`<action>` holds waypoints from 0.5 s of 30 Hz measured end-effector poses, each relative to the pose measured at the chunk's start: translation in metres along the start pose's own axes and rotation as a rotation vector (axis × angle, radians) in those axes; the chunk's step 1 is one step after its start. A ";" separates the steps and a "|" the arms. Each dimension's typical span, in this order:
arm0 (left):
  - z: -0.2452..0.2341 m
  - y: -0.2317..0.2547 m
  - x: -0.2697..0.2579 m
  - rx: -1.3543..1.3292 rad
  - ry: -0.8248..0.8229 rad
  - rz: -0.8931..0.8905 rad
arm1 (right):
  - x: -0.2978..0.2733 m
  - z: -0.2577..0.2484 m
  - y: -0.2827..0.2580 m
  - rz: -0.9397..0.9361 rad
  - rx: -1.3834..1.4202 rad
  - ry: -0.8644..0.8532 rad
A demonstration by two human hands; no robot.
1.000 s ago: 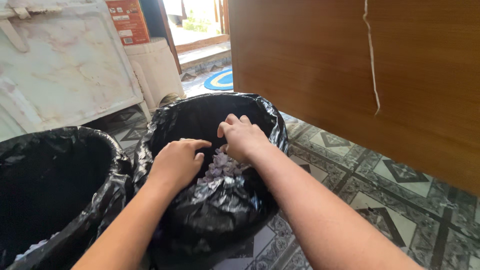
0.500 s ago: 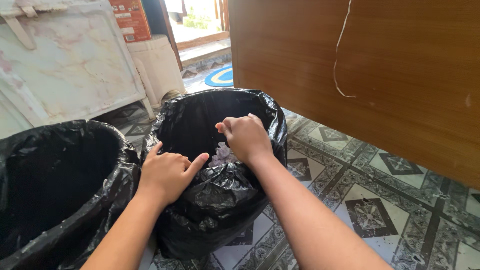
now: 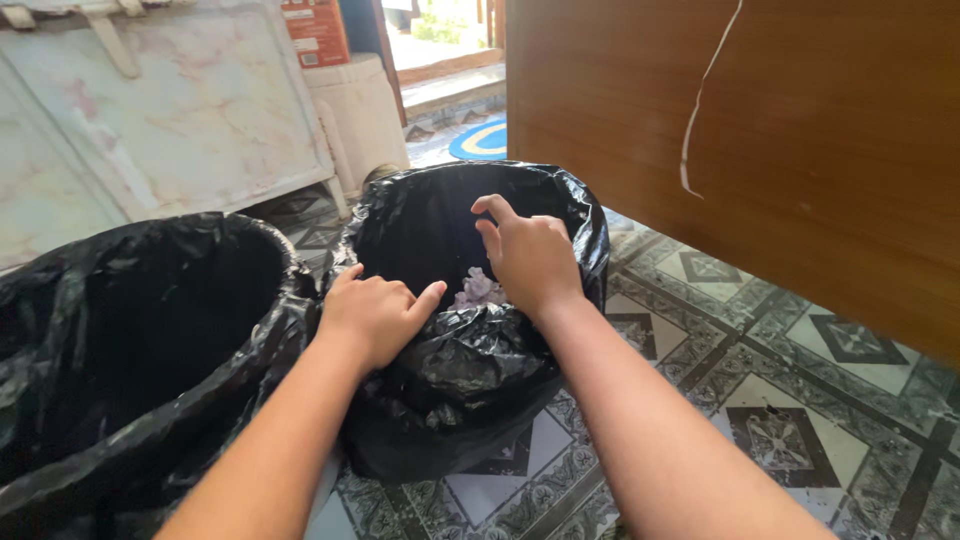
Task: The person sits on the floor and sorts crumpled purple paper between two black trash bags. They repeatedly pick up handfuls of paper from one bag and transfer them to the other, occasionally adjusting the bags' positions.
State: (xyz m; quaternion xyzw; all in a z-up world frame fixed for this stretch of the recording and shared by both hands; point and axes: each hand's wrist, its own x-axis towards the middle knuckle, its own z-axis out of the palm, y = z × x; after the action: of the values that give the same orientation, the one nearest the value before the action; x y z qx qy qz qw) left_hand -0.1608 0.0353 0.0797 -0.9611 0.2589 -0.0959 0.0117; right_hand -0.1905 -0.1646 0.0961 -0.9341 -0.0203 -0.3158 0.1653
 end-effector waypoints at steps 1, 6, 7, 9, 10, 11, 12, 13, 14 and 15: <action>-0.006 0.001 -0.001 0.025 -0.062 0.013 | -0.003 -0.002 -0.003 -0.017 -0.038 -0.056; -0.050 0.000 -0.021 0.168 -0.177 0.024 | -0.003 -0.017 -0.034 -0.174 -0.223 -0.239; -0.056 -0.005 -0.029 0.154 -0.065 0.068 | -0.004 -0.019 -0.041 -0.190 -0.234 -0.236; -0.068 -0.026 -0.044 0.135 0.161 0.156 | -0.004 -0.018 -0.058 -0.226 -0.252 -0.220; -0.073 -0.039 -0.054 0.164 0.236 0.181 | -0.005 -0.017 -0.066 -0.265 -0.261 -0.221; -0.076 -0.053 -0.066 0.192 0.311 0.206 | -0.006 -0.015 -0.074 -0.303 -0.270 -0.221; -0.079 -0.069 -0.080 0.224 0.385 0.231 | -0.007 -0.011 -0.084 -0.343 -0.277 -0.220; -0.081 -0.084 -0.095 0.244 0.396 0.212 | -0.007 -0.005 -0.095 -0.372 -0.298 -0.206; -0.082 -0.099 -0.111 0.264 0.405 0.192 | -0.008 0.002 -0.108 -0.402 -0.318 -0.195; -0.083 -0.114 -0.127 0.283 0.413 0.172 | -0.009 0.010 -0.122 -0.431 -0.338 -0.183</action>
State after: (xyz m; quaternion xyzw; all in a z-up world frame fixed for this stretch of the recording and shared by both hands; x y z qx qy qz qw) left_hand -0.2274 0.1997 0.1464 -0.8843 0.3205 -0.3241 0.1009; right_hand -0.2098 -0.0461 0.1194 -0.9471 -0.1805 -0.2570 -0.0661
